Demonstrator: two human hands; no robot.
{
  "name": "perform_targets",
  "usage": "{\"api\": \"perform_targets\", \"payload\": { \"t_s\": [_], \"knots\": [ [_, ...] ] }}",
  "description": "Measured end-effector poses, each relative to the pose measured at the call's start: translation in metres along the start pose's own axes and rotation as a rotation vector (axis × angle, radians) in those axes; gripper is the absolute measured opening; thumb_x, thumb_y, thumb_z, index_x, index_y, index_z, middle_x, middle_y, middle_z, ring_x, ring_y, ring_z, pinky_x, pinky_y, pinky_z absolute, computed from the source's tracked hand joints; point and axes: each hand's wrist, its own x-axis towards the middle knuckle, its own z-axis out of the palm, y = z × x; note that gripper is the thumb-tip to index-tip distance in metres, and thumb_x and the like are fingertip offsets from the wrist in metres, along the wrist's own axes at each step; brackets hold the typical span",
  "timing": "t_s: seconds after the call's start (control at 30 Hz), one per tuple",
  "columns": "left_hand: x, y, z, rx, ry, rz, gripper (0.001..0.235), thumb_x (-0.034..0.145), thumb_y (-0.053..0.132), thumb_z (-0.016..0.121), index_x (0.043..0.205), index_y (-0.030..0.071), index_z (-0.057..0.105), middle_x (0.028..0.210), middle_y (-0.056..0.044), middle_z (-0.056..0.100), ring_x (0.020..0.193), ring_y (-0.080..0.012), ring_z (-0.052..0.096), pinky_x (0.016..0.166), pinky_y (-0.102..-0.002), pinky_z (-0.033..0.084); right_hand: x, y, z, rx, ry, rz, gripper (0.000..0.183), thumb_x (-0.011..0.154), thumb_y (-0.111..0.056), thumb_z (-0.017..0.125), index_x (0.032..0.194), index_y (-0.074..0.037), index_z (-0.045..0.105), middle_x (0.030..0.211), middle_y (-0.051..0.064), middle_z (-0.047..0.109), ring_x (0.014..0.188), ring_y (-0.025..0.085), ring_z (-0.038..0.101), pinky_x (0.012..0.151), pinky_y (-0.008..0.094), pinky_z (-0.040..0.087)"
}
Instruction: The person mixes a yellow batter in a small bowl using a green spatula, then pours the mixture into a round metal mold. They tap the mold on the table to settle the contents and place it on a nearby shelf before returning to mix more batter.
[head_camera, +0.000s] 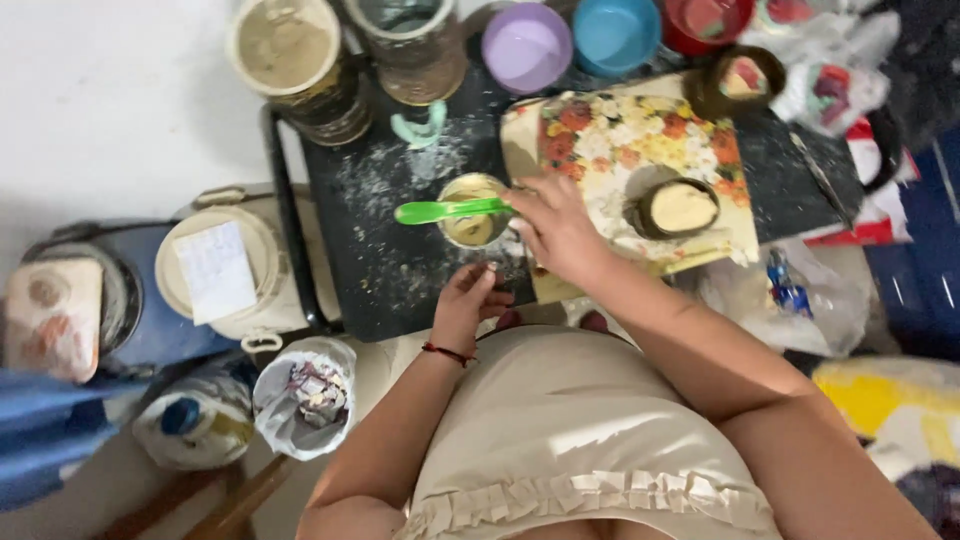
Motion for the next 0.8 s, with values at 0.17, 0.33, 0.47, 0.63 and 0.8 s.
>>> {"api": "perform_targets", "payload": {
  "t_s": [0.17,0.33,0.47,0.63,0.8],
  "knots": [
    [0.012,0.008,0.053,0.029,-0.146,-0.090,0.044,0.097,0.027,0.076,0.129,-0.001,0.064,0.108,-0.021,0.065,0.078,-0.0366,0.077,0.060,-0.040,0.066,-0.056,0.062,-0.088,-0.054,0.178,0.173,0.036,0.092,-0.006,0.072,0.128,-0.006,0.067,0.125,0.020,0.062,0.118,0.044,0.058,0.102,0.056,0.047],
    [0.073,-0.027,0.113,0.141,-0.347,-0.019,0.045,0.096,0.025,0.080,0.131,0.001,0.065,0.111,-0.019,0.065,0.078,-0.0310,0.077,0.059,-0.041,0.066,-0.132,0.132,-0.171,-0.011,0.295,0.750,0.025,0.107,-0.002,0.071,0.126,0.013,0.066,0.109,0.032,0.065,0.090,0.053,0.069,0.070,0.052,0.060],
    [0.068,0.015,0.180,0.354,-0.340,-0.037,0.059,0.097,0.024,0.074,0.146,0.003,0.050,0.103,-0.019,0.063,0.065,-0.0264,0.075,0.058,-0.035,0.067,-0.156,0.131,-0.180,0.644,0.234,1.169,0.040,0.100,-0.014,0.072,0.129,0.012,0.061,0.089,0.024,0.070,0.067,0.025,0.075,0.054,0.031,0.062],
    [0.079,0.031,0.215,0.580,-0.289,-0.141,0.071,0.097,0.041,0.071,0.149,-0.001,0.044,0.100,-0.024,0.073,0.063,-0.0273,0.078,0.059,-0.036,0.068,-0.149,0.142,-0.182,0.892,0.153,1.232,0.050,0.097,-0.016,0.072,0.134,0.013,0.055,0.101,0.027,0.070,0.074,0.027,0.078,0.059,0.032,0.066],
    [0.089,0.015,0.220,0.468,-0.203,-0.191,0.077,0.094,0.035,0.079,0.150,-0.002,0.041,0.103,-0.031,0.073,0.070,-0.0360,0.078,0.059,-0.041,0.068,-0.146,0.163,-0.182,0.909,-0.003,1.286,0.061,0.092,-0.015,0.077,0.139,0.016,0.053,0.116,0.031,0.069,0.085,0.026,0.077,0.071,0.034,0.067]
  ]
}}
